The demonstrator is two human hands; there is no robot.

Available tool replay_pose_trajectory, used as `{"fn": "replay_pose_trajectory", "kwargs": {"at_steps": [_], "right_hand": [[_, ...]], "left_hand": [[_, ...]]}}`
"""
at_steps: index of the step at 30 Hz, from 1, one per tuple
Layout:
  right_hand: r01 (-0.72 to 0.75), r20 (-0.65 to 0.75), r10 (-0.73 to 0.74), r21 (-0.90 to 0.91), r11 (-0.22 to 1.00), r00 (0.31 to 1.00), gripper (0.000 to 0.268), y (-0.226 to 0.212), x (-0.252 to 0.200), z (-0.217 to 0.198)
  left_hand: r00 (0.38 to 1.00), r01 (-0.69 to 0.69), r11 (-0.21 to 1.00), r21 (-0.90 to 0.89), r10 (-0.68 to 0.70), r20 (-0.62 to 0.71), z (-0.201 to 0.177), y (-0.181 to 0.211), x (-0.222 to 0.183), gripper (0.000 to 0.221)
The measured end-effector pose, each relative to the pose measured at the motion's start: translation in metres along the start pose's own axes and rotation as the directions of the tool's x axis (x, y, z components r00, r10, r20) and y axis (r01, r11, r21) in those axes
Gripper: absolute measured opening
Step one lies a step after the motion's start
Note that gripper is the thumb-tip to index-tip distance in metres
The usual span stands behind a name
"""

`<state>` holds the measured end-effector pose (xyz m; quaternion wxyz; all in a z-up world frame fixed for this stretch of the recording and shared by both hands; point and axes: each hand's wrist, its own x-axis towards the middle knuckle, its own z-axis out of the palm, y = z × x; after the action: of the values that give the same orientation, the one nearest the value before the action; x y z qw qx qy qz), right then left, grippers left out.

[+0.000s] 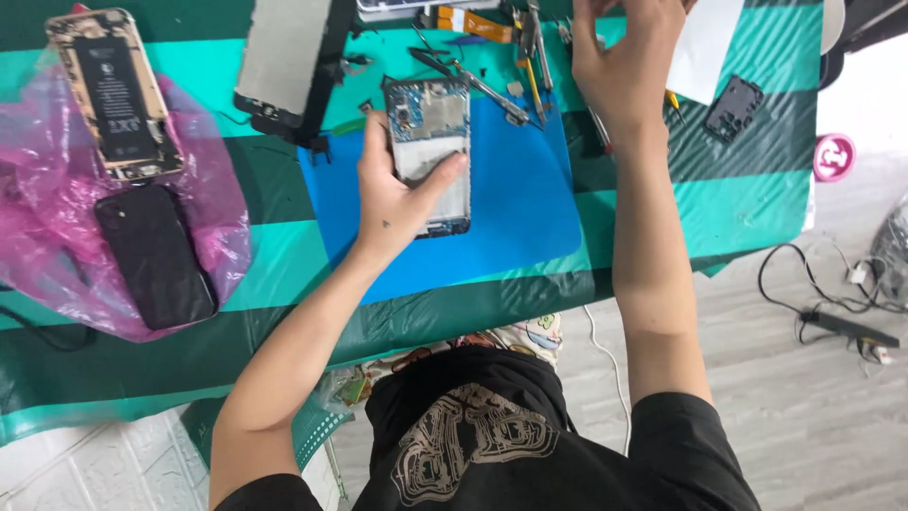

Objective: Repairing a mobile phone by aligning internal components and securing them with a screwdriver.

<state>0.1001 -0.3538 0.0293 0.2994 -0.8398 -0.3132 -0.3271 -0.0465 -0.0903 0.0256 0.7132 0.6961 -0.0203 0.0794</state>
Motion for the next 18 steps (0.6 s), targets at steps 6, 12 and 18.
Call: {"fn": "replay_pose_trajectory", "kwargs": {"at_steps": [6, 12, 18], "right_hand": [[0.017, 0.066, -0.023, 0.086, 0.996, 0.998, 0.012, -0.023, 0.014, -0.006], [0.011, 0.135, -0.021, 0.073, 0.997, 0.991, 0.006, -0.019, 0.009, -0.005], [0.008, 0.163, -0.019, 0.070, 0.997, 0.986, 0.006, -0.016, 0.008, -0.004]], "left_hand": [[1.000, 0.008, 1.000, -0.005, -0.008, 0.012, 0.001, 0.000, -0.002, 0.039], [1.000, -0.002, 1.000, -0.020, 0.002, 0.025, 0.001, -0.006, -0.004, 0.035], [1.000, 0.012, 0.999, -0.035, -0.011, 0.019, 0.001, -0.009, -0.004, 0.037]]}}
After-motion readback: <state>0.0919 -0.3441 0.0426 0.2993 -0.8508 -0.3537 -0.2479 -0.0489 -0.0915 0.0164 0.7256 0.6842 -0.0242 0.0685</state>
